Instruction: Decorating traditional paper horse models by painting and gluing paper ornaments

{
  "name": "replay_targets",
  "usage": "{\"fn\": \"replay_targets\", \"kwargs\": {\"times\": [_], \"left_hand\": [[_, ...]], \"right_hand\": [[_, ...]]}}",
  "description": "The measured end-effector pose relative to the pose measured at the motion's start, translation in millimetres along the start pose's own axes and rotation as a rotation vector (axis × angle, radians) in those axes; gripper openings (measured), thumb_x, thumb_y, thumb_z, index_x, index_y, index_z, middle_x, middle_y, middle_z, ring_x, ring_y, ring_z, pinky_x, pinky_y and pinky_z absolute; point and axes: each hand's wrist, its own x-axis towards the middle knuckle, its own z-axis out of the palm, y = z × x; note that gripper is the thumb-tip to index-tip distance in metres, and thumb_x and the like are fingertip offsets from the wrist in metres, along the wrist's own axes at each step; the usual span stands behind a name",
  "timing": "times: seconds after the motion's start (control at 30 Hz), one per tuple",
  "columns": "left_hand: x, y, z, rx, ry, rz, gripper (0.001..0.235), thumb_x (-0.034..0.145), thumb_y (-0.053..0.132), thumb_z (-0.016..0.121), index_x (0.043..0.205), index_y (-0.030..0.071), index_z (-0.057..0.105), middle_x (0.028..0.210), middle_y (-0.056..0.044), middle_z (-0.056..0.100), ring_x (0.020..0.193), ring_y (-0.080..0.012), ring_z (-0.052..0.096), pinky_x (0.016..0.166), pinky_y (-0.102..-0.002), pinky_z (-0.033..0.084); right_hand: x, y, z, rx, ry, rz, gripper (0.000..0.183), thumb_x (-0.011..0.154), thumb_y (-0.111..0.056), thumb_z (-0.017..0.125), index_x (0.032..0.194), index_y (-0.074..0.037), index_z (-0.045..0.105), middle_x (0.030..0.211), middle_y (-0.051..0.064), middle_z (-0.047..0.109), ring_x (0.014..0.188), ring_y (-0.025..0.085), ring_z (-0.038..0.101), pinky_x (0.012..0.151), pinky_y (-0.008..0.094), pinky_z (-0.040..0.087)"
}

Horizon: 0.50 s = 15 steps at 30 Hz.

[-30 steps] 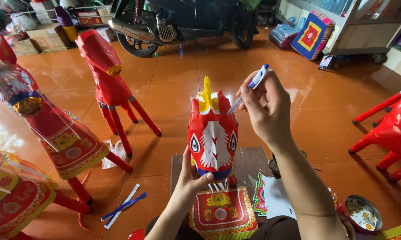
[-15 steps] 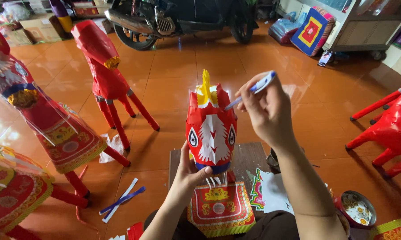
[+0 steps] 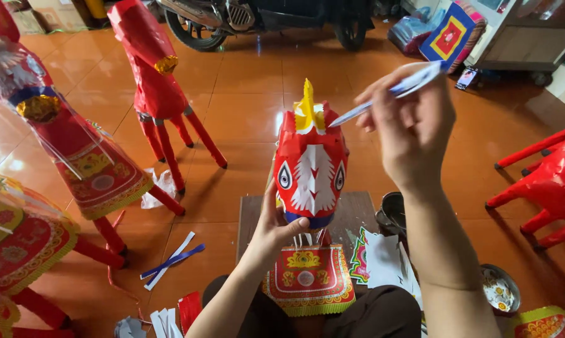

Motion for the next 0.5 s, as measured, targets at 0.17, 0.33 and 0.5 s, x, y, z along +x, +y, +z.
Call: {"fn": "replay_targets", "kwargs": {"times": [0.17, 0.33, 0.5], "left_hand": [[2.3, -3.8, -2.3, -0.034, -0.032, -0.024, 0.106, 0.073, 0.018, 0.078, 0.154, 0.023, 0.01, 0.132, -0.018, 0.057, 0.106, -0.0249, 0.062, 0.082, -0.042, 0.058], [4.4, -9.5, -5.9, -0.065, -0.007, -0.043, 0.106, 0.072, 0.014, 0.078, 0.153, 0.021, 0.01, 0.13, -0.019, 0.057, 0.106, -0.0245, 0.062, 0.082, -0.041, 0.058], [3.0, -8.5, -5.8, -0.07, 0.007, -0.058, 0.106, 0.072, 0.013, 0.078, 0.153, 0.021, 0.01, 0.129, -0.02, 0.057, 0.104, -0.024, 0.062, 0.082, -0.041, 0.058]], "right_hand": [[14.0, -15.2, 32.4, -0.336, -0.4, -0.214, 0.007, 0.102, -0.011, 0.053, 0.101, -0.005, 0.05, 0.08, 0.006, 0.058, 0.055, 0.015, 0.052, 0.056, 0.029, 0.044], [26.9, -7.4, 50.3, -0.387, -0.568, -0.229, 0.018, 0.099, -0.004, 0.057, 0.095, -0.004, 0.039, 0.071, 0.01, 0.05, 0.057, 0.026, 0.048, 0.055, 0.037, 0.038], [29.0, -6.6, 53.0, -0.412, -0.571, -0.268, 0.016, 0.1, -0.002, 0.054, 0.096, -0.003, 0.039, 0.073, 0.012, 0.049, 0.057, 0.029, 0.049, 0.056, 0.039, 0.038]]}}
